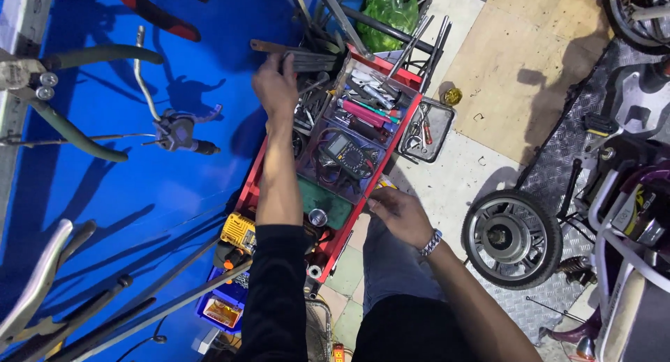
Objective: Dismounting a motorcycle tire from the rim using tire levers and removing the inner tube.
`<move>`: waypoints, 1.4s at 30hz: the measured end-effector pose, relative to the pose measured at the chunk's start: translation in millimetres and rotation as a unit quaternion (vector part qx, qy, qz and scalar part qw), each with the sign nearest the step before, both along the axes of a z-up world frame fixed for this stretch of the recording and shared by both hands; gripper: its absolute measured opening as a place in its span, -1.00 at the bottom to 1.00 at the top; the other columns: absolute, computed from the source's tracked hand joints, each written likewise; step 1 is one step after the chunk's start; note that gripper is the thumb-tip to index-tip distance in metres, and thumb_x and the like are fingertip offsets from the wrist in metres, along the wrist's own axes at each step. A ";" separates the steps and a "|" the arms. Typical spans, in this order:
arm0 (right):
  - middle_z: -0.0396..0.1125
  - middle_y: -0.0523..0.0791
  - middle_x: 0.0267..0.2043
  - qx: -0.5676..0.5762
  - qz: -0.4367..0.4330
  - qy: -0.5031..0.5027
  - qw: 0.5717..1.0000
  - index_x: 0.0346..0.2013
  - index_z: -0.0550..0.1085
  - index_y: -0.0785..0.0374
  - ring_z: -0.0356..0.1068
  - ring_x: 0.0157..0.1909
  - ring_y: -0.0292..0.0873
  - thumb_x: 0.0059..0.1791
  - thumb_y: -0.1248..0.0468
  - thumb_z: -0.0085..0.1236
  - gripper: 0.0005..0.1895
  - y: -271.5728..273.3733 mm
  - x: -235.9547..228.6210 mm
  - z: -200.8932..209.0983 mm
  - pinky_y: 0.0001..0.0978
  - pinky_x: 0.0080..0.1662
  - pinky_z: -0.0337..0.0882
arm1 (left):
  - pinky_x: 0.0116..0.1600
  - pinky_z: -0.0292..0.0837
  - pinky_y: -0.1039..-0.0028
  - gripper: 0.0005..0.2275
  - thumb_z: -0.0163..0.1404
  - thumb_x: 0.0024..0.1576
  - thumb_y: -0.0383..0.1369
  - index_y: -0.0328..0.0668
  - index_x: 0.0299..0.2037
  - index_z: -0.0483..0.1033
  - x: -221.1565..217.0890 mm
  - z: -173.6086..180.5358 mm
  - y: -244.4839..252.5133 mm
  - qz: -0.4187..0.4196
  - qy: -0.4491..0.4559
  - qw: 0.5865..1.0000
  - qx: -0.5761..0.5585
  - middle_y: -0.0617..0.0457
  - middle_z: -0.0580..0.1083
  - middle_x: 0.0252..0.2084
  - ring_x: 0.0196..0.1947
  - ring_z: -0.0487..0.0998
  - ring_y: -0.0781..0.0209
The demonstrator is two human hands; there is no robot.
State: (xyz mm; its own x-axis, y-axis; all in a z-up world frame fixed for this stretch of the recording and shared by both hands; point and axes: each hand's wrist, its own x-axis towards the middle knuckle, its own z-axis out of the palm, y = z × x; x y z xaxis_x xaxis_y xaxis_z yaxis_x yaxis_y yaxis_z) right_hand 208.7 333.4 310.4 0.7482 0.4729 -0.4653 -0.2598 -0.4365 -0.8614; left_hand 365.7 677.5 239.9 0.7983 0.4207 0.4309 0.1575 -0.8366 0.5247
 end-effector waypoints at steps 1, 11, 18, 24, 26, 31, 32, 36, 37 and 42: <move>0.59 -0.18 -0.20 0.001 0.000 -0.001 1.000 -0.09 0.60 0.11 0.59 -0.19 -0.25 -0.01 0.05 0.15 -0.70 -0.7 5.2 0.6 -0.45 -0.11 0.59 | -0.38 0.36 0.16 -0.82 0.02 0.25 -0.25 -0.17 -0.23 0.60 -3.3 27.3 -9.0 0.000 -0.001 1.000 0.001 -0.07 0.63 -0.35 -0.42 0.61 -0.10; 0.19 0.10 0.30 0.014 -0.120 -0.452 0.884 0.29 0.22 0.32 0.20 0.36 0.10 0.02 -0.03 0.21 -0.29 33.3 83.0 82.0 0.12 0.37 0.27 | -0.38 0.51 0.41 -0.85 0.20 0.32 -0.42 -0.38 -0.06 0.57 -60.3 306.1 -74.5 -0.322 -0.127 0.921 0.182 -0.07 0.62 -0.29 -0.44 0.60 0.18; 0.19 -0.22 -0.67 0.002 -0.167 -0.208 0.964 -0.56 0.44 0.16 0.09 -0.66 -0.30 0.10 0.02 0.14 -0.59 14.5 83.2 37.2 -0.35 -0.56 0.09 | -0.03 0.56 0.49 -0.79 0.08 0.33 -0.38 -0.29 0.09 0.49 -26.2 304.3 -77.2 -0.464 0.057 0.856 -0.220 -0.01 0.61 -0.15 -0.18 0.66 0.26; 0.20 -0.20 -0.80 -0.066 -0.209 0.099 0.971 -0.76 0.34 0.11 0.19 -0.76 -0.27 0.07 -0.13 0.08 -0.40 -11.9 37.6 22.3 -0.43 -0.59 0.18 | -0.11 0.55 0.03 -0.74 -0.08 0.15 -0.53 -0.03 -0.18 0.70 91.6 6.4 21.5 -0.010 0.447 0.874 0.190 -0.09 0.62 -0.13 -0.05 0.62 -0.17; 0.20 -0.18 -0.80 -0.088 -0.206 0.112 0.968 -0.79 0.31 0.12 0.22 -0.73 -0.24 0.07 -0.12 0.07 -0.38 -21.2 32.6 20.5 -0.39 -0.56 0.18 | 0.07 0.29 0.04 -0.79 -0.02 0.16 -0.23 0.01 -0.11 0.65 84.6 22.5 16.5 -0.047 0.478 0.850 0.217 -0.05 0.57 -0.03 0.07 0.48 -0.12; 0.22 -0.12 -0.83 -0.154 -0.190 0.133 0.961 -0.87 0.31 0.18 0.30 -0.71 -0.16 0.06 -0.15 0.03 -0.29 -27.7 29.5 14.7 -0.33 -0.47 0.25 | 0.34 -0.03 -0.12 -0.44 0.22 -0.04 0.14 0.05 0.08 0.56 78.7 23.3 10.1 -0.108 0.509 0.816 0.251 -0.13 0.43 0.18 0.27 0.29 -0.17; 0.17 -0.13 -0.82 -0.128 -0.219 0.156 0.955 -0.84 0.27 0.17 0.22 -0.72 -0.18 0.07 -0.11 0.08 -0.33 -26.3 28.5 10.0 -0.33 -0.52 0.18 | 0.22 0.12 0.00 -0.62 0.21 0.03 -0.05 0.02 -0.02 0.58 80.2 19.2 6.5 -0.108 0.417 0.869 0.244 -0.07 0.51 -0.01 0.09 0.41 -0.10; 0.05 -0.19 -0.79 -0.032 -0.268 0.199 0.942 -0.74 0.19 0.11 0.05 -0.76 -0.26 0.08 0.02 0.14 -0.43 -21.7 21.5 -11.6 -0.36 -0.62 0.02 | -0.40 0.56 0.43 -0.57 0.15 0.07 -0.41 -0.11 0.19 0.48 93.5 -28.5 -15.7 -0.170 0.199 0.871 0.415 -0.06 0.41 0.24 -0.29 0.63 0.16; 0.05 -0.19 -0.79 -0.034 -0.272 0.201 0.940 -0.74 0.19 0.11 0.05 -0.76 -0.26 0.08 0.02 0.14 -0.43 -20.9 23.9 -4.2 -0.36 -0.62 0.02 | -0.40 0.56 0.43 -0.57 0.15 0.07 -0.41 -0.11 0.19 0.48 102.8 -50.7 -7.4 -0.174 0.200 0.871 0.414 -0.06 0.41 0.24 -0.29 0.63 0.16; 0.14 -0.10 -0.80 -0.076 -0.233 0.211 0.946 -0.74 0.22 0.16 0.16 -0.75 -0.21 0.06 -0.09 0.09 -0.40 -40.4 6.7 10.5 -0.38 -0.56 0.15 | -0.45 0.52 0.38 -0.83 -0.01 0.12 -0.32 0.18 -0.42 0.67 129.5 -80.9 5.9 -0.251 0.255 0.790 0.497 0.15 0.56 -0.37 -0.34 0.62 0.18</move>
State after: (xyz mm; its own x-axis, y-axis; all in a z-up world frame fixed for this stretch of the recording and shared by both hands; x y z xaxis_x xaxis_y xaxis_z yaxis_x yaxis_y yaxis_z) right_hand 215.5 293.1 320.9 0.5907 0.0412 -0.8059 -0.7617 -0.3012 -0.5737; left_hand 495.3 683.3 159.0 0.9336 -0.3488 -0.0821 -0.3464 -0.8197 -0.4562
